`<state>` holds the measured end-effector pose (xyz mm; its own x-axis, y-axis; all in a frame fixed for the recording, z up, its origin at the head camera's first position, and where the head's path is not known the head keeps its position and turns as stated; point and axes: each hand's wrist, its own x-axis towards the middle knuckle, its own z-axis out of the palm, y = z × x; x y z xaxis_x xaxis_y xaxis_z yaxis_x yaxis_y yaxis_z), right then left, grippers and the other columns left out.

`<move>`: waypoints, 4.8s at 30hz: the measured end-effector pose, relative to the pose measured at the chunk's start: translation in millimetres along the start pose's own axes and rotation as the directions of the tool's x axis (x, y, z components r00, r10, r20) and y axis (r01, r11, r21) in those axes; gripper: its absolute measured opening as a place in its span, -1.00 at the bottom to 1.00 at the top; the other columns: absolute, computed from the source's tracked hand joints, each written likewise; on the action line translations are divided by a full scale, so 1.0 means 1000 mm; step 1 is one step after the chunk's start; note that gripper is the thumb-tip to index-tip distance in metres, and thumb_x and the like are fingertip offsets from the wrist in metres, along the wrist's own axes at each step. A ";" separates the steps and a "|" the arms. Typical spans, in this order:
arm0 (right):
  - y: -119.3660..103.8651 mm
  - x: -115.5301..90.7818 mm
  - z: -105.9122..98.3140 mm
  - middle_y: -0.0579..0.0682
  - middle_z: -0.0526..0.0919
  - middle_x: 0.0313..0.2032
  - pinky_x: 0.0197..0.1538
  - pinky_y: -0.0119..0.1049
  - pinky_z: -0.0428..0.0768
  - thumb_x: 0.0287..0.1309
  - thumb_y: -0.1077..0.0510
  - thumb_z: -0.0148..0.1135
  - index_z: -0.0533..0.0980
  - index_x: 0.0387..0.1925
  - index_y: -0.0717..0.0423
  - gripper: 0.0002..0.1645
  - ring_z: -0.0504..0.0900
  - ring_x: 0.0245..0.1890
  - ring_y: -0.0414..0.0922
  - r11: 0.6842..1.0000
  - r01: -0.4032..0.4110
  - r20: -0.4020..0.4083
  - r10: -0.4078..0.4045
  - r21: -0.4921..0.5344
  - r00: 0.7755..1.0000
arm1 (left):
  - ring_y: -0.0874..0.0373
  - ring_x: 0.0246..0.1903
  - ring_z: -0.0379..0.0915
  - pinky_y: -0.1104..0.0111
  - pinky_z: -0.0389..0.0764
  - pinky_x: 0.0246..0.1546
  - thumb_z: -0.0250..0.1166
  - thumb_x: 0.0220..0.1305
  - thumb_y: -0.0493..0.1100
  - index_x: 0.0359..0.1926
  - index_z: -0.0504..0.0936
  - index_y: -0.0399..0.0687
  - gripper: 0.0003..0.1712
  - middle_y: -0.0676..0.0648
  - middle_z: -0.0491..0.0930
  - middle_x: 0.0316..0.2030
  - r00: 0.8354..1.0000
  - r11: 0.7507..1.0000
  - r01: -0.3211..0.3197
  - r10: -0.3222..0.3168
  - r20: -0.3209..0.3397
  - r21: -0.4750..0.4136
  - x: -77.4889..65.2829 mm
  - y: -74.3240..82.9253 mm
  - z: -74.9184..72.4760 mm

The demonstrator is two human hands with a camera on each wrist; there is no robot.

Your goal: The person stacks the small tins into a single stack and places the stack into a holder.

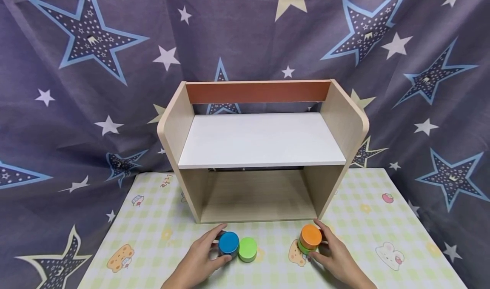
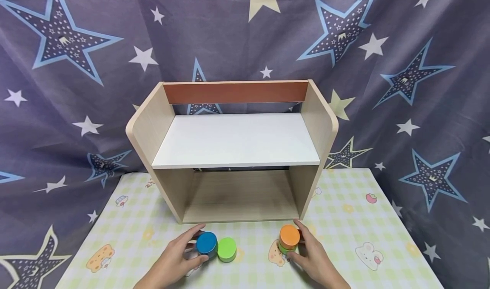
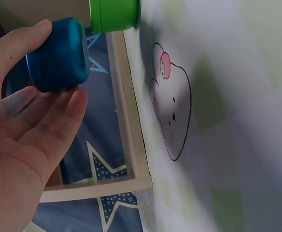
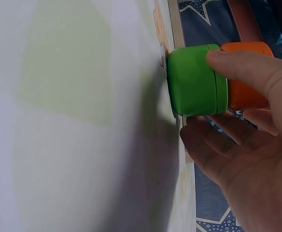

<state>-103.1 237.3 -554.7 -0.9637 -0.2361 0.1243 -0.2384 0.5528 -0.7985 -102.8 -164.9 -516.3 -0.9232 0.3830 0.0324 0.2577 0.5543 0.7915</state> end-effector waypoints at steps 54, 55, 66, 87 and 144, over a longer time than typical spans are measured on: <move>0.001 -0.001 -0.001 0.19 0.55 0.12 0.00 -0.20 0.69 0.04 0.31 0.52 0.11 0.51 0.15 0.09 0.63 0.02 0.14 0.997 -0.037 0.020 0.036 0.071 0.999 | 0.09 0.15 0.48 0.25 0.64 0.05 0.46 0.24 -0.10 0.51 0.20 0.07 -0.09 -0.07 0.48 0.21 0.977 0.976 -0.213 0.214 0.020 -0.049 0.048 0.029 0.018; 0.001 -0.001 -0.001 0.19 0.55 0.12 0.00 -0.21 0.69 0.05 0.31 0.52 0.10 0.51 0.16 0.09 0.63 0.02 0.15 0.996 -0.035 0.022 0.033 0.077 0.999 | 0.09 0.15 0.47 0.26 0.64 0.06 0.46 0.24 -0.10 0.51 0.20 0.06 -0.09 -0.07 0.48 0.21 0.976 0.975 -0.217 0.219 0.022 -0.052 0.049 0.029 0.018; 0.001 -0.002 -0.001 0.19 0.56 0.10 0.00 -0.21 0.69 0.04 0.33 0.51 0.10 0.51 0.18 0.09 0.63 0.02 0.15 0.996 -0.028 0.022 0.026 0.084 0.999 | 0.10 0.13 0.50 0.28 0.65 0.03 0.47 0.23 -0.10 0.51 0.20 0.05 -0.08 -0.08 0.49 0.20 0.971 0.971 -0.232 0.234 0.047 -0.049 0.057 0.036 0.024; 0.001 -0.002 -0.002 0.20 0.54 0.13 0.00 -0.23 0.68 0.03 0.30 0.53 0.11 0.51 0.14 0.10 0.62 0.04 0.15 0.997 -0.042 0.018 0.041 0.064 0.999 | 0.20 0.04 0.55 0.32 0.63 0.04 0.44 0.26 0.02 0.51 0.21 0.17 -0.12 -0.06 0.45 0.28 0.958 0.963 -0.269 0.270 0.098 -0.026 0.078 0.055 0.035; 0.000 -0.001 -0.005 0.29 0.48 0.19 -0.04 -0.19 0.71 0.07 0.31 0.50 0.13 0.49 0.06 0.05 0.63 0.02 0.17 0.994 -0.047 0.041 0.043 0.097 0.998 | 0.32 0.12 0.47 0.56 0.49 0.10 0.41 0.28 0.06 0.51 0.20 0.07 -0.12 0.00 0.43 0.30 0.858 0.869 -0.492 0.475 0.195 0.048 0.123 0.104 0.084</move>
<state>-103.1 241.0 -551.8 -0.9675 -0.2444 0.0655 -0.1800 0.4828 -0.8570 -165.9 1.6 -481.4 -0.6141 0.7361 0.2845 0.6918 0.3286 0.6430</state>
